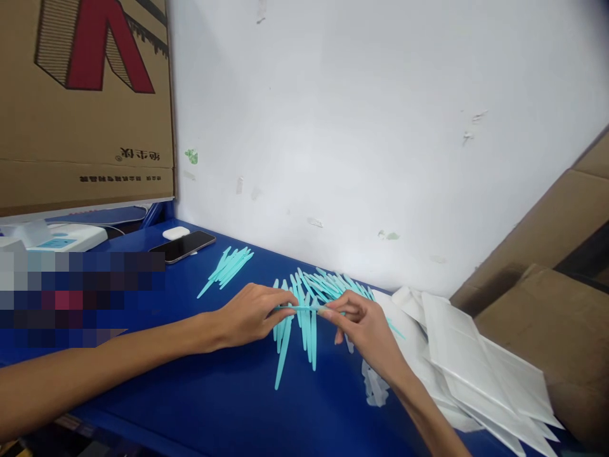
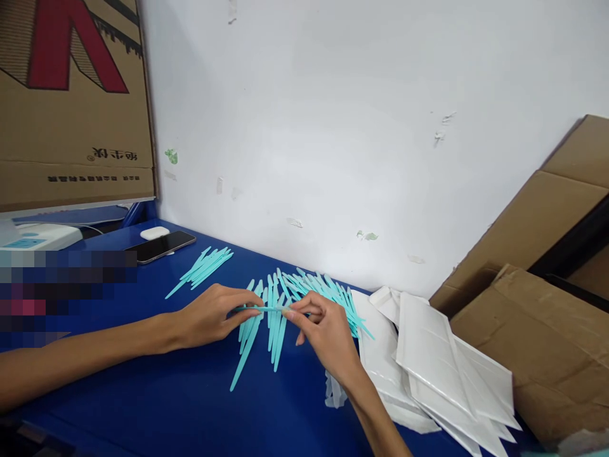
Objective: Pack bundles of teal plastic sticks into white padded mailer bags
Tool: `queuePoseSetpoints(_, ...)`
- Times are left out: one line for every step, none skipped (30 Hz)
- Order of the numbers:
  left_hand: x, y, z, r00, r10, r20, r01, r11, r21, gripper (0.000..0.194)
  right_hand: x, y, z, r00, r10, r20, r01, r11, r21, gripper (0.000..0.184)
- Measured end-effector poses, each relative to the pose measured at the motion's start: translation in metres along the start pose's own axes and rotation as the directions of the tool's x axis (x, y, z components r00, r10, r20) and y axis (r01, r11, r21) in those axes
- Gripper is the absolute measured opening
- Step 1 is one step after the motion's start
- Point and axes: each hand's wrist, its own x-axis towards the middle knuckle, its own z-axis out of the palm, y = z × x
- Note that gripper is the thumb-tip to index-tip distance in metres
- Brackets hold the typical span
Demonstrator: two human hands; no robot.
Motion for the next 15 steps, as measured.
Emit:
queuePoseSetpoints(0.0,0.001,0.001,1.0,-0.005,0.024,0.004,0.999,0.044,0.024,0.0,0.0,0.001,1.0,-0.013,0.002,0.013,0.999,-0.041,0.03)
queuePoseSetpoints(0.0,0.003,0.002,0.999,-0.014,0.038,0.01,0.996,0.093,0.023,0.0,0.0,0.001,1.0,-0.022,0.003,0.023,0.996,-0.089,0.029)
queuePoseSetpoints(0.001,0.004,0.002,0.999,-0.029,0.038,0.023,0.989,0.144,0.023,0.0,0.001,0.0,0.999,-0.032,0.001,0.032,0.989,-0.148,0.029)
queuePoseSetpoints(0.002,0.004,0.001,0.998,-0.053,0.029,0.047,0.98,0.195,0.021,0.0,0.002,-0.001,0.999,-0.046,-0.01,0.043,0.974,-0.222,0.03)
queuePoseSetpoints(0.003,0.004,-0.001,0.996,-0.086,0.012,0.081,0.966,0.248,0.02,0.0,0.003,-0.002,0.997,-0.067,-0.03,0.054,0.949,-0.31,0.032)
queuePoseSetpoints(0.004,0.003,-0.003,0.992,-0.126,-0.003,0.122,0.945,0.302,0.02,0.0,0.005,-0.004,0.994,-0.093,-0.05,0.065,0.91,-0.409,0.033)
queuePoseSetpoints(0.006,0.001,-0.007,0.985,-0.173,-0.012,0.165,0.919,0.357,0.019,0.0,0.007,-0.006,0.991,-0.12,-0.067,0.069,0.858,-0.509,0.033)
queuePoseSetpoints(0.007,-0.001,-0.01,0.974,-0.225,-0.014,0.211,0.887,0.411,0.019,0.0,0.008,-0.009,0.987,-0.14,-0.078,0.066,0.797,-0.6,0.032)
queuePoseSetpoints(0.008,-0.005,-0.013,0.961,-0.278,-0.01,0.251,0.85,0.463,0.02,0.0,0.009,-0.012,0.985,-0.15,-0.083,0.055,0.735,-0.676,0.034)
queuePoseSetpoints(0.008,-0.008,-0.015,0.945,-0.326,-0.005,0.283,0.813,0.508,0.022,0.001,0.01,-0.015,0.985,-0.148,-0.084,0.04,0.677,-0.735,0.039)
queuePoseSetpoints(0.008,-0.011,-0.017,0.93,-0.367,0.003,0.307,0.783,0.541,0.023,0.001,0.01,-0.017,0.987,-0.137,-0.082,0.022,0.623,-0.782,0.046)
queuePoseSetpoints(0.008,-0.013,-0.017,0.918,-0.397,0.013,0.322,0.763,0.56,0.025,0.002,0.011,-0.02,0.99,-0.121,-0.076,0.007,0.574,-0.819,0.051)
queuePoseSetpoints(0.007,-0.014,-0.017,0.909,-0.416,0.027,0.329,0.755,0.567,0.027,0.002,0.011,-0.021,0.993,-0.101,-0.066,-0.003,0.528,-0.849,0.054)
queuePoseSetpoints(0.006,-0.015,-0.016,0.903,-0.427,0.046,0.329,0.757,0.564,0.03,0.002,0.012,-0.023,0.996,-0.077,-0.048,-0.005,0.486,-0.874,0.056)
queuePoseSetpoints(0.006,-0.015,-0.015,0.901,-0.429,0.065,0.325,0.766,0.554,0.034,0.002,0.013,-0.024,0.998,-0.049,-0.027,-0.002,0.452,-0.892,0.056)
